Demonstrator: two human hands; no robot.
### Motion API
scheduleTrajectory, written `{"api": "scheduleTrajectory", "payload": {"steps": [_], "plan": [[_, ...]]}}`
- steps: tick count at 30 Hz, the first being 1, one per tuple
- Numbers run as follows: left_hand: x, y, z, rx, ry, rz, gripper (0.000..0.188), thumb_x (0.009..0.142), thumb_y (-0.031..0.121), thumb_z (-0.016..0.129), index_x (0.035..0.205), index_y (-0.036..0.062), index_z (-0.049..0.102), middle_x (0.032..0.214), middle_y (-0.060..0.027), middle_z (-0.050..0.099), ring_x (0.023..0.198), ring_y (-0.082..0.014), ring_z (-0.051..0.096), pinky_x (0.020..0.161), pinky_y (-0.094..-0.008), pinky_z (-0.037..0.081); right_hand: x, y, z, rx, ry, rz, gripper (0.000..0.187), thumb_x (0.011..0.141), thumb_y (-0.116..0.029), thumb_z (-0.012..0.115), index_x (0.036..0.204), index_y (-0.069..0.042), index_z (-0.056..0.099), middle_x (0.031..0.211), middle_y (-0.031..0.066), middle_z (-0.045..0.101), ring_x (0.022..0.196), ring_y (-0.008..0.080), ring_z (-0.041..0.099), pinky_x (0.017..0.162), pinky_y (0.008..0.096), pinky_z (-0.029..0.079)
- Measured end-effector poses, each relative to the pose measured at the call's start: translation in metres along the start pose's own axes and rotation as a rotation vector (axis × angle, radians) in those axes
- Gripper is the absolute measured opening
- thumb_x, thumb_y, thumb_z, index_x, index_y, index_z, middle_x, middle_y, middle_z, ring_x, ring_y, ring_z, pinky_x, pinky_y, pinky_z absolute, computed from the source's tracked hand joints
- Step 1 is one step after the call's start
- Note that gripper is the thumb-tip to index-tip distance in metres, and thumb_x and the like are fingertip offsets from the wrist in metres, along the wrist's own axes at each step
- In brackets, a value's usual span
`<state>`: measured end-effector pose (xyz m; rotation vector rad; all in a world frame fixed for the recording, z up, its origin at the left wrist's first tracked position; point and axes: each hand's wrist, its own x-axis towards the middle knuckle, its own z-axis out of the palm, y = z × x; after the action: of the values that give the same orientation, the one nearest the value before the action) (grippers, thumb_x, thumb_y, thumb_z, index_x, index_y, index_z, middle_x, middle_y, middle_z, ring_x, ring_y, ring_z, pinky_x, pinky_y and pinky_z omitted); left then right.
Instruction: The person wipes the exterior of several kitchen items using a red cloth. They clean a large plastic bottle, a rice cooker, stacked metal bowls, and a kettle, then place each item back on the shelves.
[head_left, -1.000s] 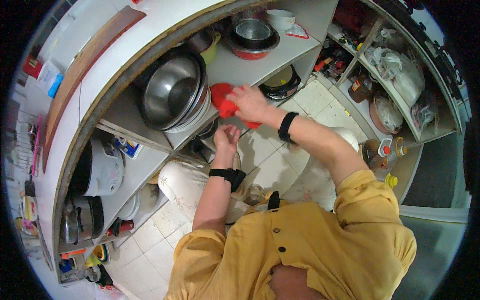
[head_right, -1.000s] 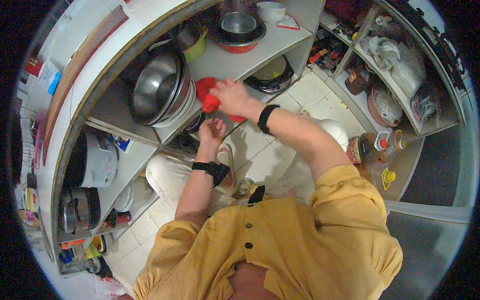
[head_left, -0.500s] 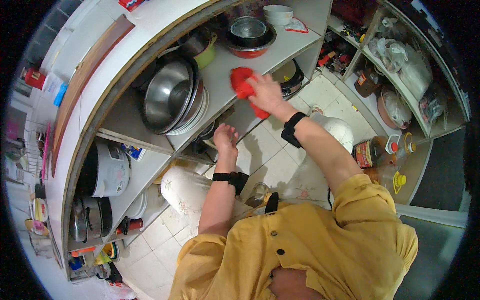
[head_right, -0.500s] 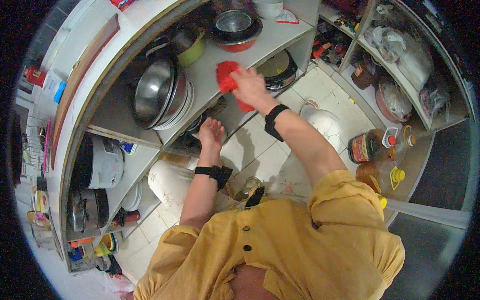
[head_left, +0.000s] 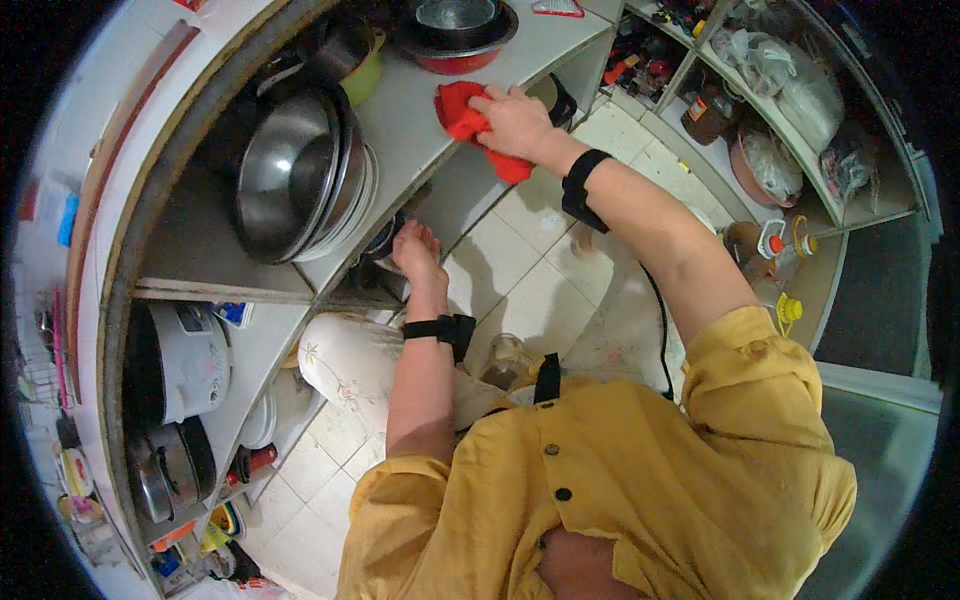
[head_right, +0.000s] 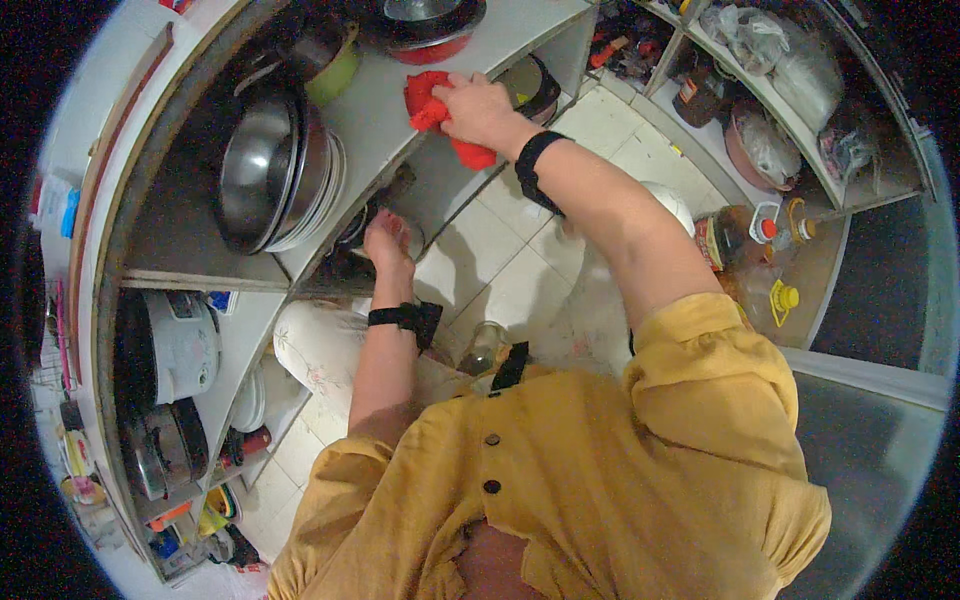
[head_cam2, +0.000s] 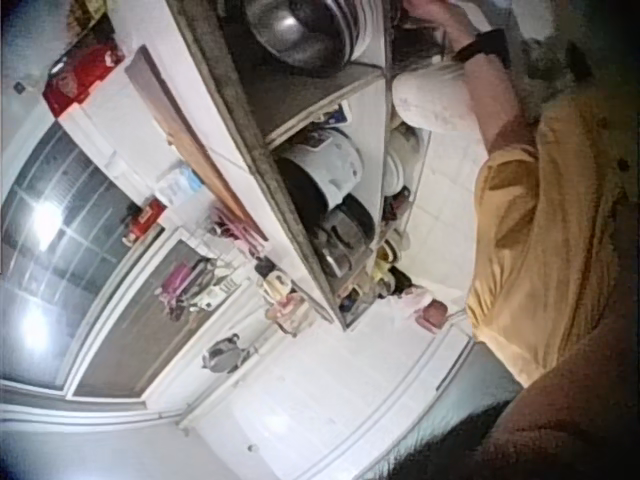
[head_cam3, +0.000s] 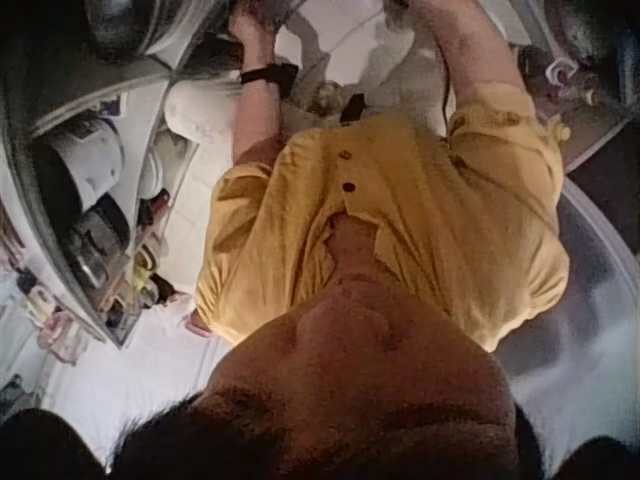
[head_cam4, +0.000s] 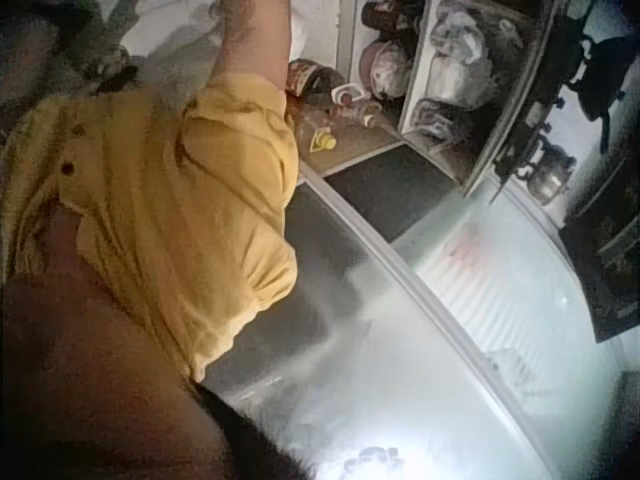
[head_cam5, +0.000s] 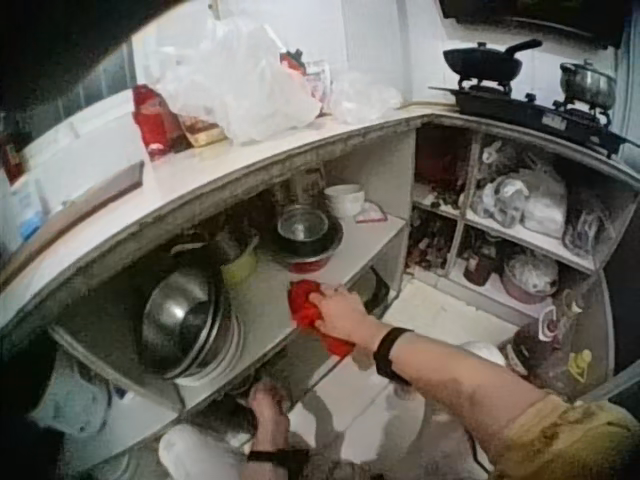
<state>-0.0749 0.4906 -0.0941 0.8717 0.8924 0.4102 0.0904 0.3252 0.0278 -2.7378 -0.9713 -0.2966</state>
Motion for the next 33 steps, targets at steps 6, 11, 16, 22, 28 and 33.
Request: {"api": "scheduleTrajectory", "payload": {"steps": [6, 11, 16, 22, 28, 33], "plan": [[-0.002, 0.011, 0.01, 0.033, -0.122, -0.077, 0.024, 0.095, 0.029, 0.056, 0.112, 0.0122, 0.06, 0.105, -0.0007, 0.06, 0.093, -0.014, 0.056, 0.08, -0.0337, 0.045, -0.014, -0.053, 0.012, 0.153, -0.046, -0.351, 0.051, 0.073, -0.031, 0.075, 0.119, -0.017, 0.06, 0.125, 0.0109, 0.054, 0.113, 0.0342, 0.054, 0.084, 0.0476, 0.053], [-0.012, 0.032, 0.024, 0.065, -0.373, -0.053, 0.04, 0.096, 0.032, 0.053, 0.128, 0.0084, 0.056, 0.126, -0.0053, 0.058, 0.113, -0.0197, 0.054, 0.096, -0.0385, 0.043, -0.01, -0.019, 0.024, 0.15, 0.018, -0.347, 0.055, 0.074, -0.029, 0.074, 0.125, -0.019, 0.056, 0.129, 0.0096, 0.051, 0.118, 0.0323, 0.05, 0.086, 0.0474, 0.05], [-0.016, 0.048, 0.014, 0.084, -0.327, -0.089, 0.044, 0.097, 0.033, 0.052, 0.132, 0.0048, 0.054, 0.13, -0.008, 0.057, 0.115, -0.0223, 0.055, 0.095, -0.0389, 0.046, 0.0, 0.038, 0.019, 0.144, 0.118, -0.026, 0.054, 0.074, -0.021, 0.069, 0.126, -0.018, 0.054, 0.134, 0.0082, 0.049, 0.114, 0.0347, 0.051, 0.089, 0.0455, 0.051], [-0.003, 0.04, -0.022, 0.69, -0.273, 0.352, 0.033, 0.091, 0.017, 0.058, 0.119, -0.0016, 0.06, 0.111, -0.011, 0.065, 0.099, -0.0186, 0.061, 0.087, -0.0307, 0.047, -0.002, 0.06, 0.013, 0.175, 0.06, 0.162, 0.054, 0.082, -0.025, 0.068, 0.133, -0.017, 0.051, 0.14, 0.0092, 0.045, 0.113, 0.0368, 0.053, 0.092, 0.0462, 0.051], [0.006, 0.042, -0.047, 1.032, -0.287, 0.398, 0.027, 0.089, 0.017, 0.06, 0.108, -0.0011, 0.066, 0.102, -0.0125, 0.07, 0.092, -0.0201, 0.064, 0.083, -0.0314, 0.049, 0.003, 0.048, 0.017, 0.219, 0.086, 0.126, 0.051, 0.083, -0.034, 0.065, 0.13, -0.018, 0.055, 0.131, 0.0098, 0.052, 0.116, 0.0372, 0.053, 0.091, 0.048, 0.051], [0.002, -0.045, -0.036, 1.371, -0.949, -0.071, 0.042, 0.091, 0.035, 0.061, 0.112, -0.0015, 0.065, 0.107, -0.0184, 0.068, 0.101, -0.0291, 0.064, 0.089, -0.0371, 0.048, 0.011, 0.027, 0.019, 0.251, 0.079, 0.08, 0.048, 0.082, -0.039, 0.065, 0.125, -0.019, 0.061, 0.124, 0.0102, 0.058, 0.114, 0.0358, 0.056, 0.09, 0.0491, 0.051]]}}
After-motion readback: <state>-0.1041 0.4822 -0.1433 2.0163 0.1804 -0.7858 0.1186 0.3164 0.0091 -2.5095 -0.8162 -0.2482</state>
